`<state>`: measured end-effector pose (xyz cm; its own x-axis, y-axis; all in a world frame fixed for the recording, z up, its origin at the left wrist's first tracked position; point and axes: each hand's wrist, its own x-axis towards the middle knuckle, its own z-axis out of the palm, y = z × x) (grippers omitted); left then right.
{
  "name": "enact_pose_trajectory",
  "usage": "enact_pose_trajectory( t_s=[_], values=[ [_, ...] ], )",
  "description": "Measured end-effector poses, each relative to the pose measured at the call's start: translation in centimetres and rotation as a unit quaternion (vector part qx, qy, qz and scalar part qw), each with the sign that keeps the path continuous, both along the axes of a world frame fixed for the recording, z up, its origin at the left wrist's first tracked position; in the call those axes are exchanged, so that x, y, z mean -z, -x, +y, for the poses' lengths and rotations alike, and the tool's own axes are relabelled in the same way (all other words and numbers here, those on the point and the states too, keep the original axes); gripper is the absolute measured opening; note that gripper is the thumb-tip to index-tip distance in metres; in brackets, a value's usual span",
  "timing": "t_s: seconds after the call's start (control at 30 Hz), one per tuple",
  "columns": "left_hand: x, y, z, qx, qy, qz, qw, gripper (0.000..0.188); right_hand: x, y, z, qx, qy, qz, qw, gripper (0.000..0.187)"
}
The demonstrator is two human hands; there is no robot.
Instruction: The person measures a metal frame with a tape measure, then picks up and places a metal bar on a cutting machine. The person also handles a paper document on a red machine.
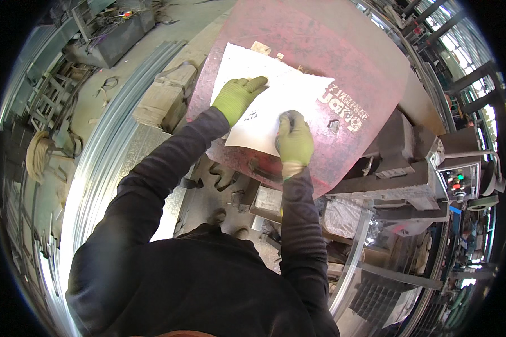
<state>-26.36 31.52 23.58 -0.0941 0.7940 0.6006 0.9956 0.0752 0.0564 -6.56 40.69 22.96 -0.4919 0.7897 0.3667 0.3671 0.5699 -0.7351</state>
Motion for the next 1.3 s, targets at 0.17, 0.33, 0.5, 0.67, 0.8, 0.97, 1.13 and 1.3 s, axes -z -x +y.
enact_pose_trajectory(
  t_s=[0.17, 0.33, 0.5, 0.67, 0.8, 0.97, 1.13, 1.3],
  values=[
    [0.1, 1.6, 0.6, 0.091, -0.114, -0.048, 0.988, 0.031, -1.2, 1.6, 0.3, -0.002, -0.055, -0.068, 0.996, 0.028],
    [-0.6, 3.3, 2.9, 0.161, -0.121, -0.213, 0.956, 0.025, -1.5, 3.8, 1.3, 0.038, -0.096, -0.082, 0.991, 0.030],
    [-1.1, 6.5, 3.9, 0.179, -0.087, -0.270, 0.942, 0.039, -2.5, 4.8, 2.0, 0.053, -0.075, -0.050, 0.995, 0.031],
    [-2.5, 8.1, 4.1, 0.163, 0.110, -0.158, 0.968, 0.057, -3.8, 5.8, 2.1, 0.046, -0.090, -0.058, 0.993, 0.029],
    [-3.5, 6.4, 4.5, 0.205, 0.033, -0.237, 0.949, 0.045, -4.1, 6.4, 2.1, 0.080, -0.110, -0.099, 0.986, 0.029],
    [-1.5, 6.8, 5.0, 0.139, -0.073, -0.061, 0.986, 0.048, -3.8, 6.4, 2.2, 0.072, -0.088, -0.087, 0.990, 0.028],
    [1.5, 9.0, 7.1, 0.187, -0.087, -0.418, 0.885, 0.054, -3.5, 6.4, 2.0, 0.078, -0.106, -0.100, 0.986, 0.027],
    [-0.1, 10.5, 6.2, 0.188, -0.122, -0.338, 0.914, 0.048, -3.5, 6.4, 1.8, 0.078, -0.114, -0.106, 0.985, 0.026]
  ],
)
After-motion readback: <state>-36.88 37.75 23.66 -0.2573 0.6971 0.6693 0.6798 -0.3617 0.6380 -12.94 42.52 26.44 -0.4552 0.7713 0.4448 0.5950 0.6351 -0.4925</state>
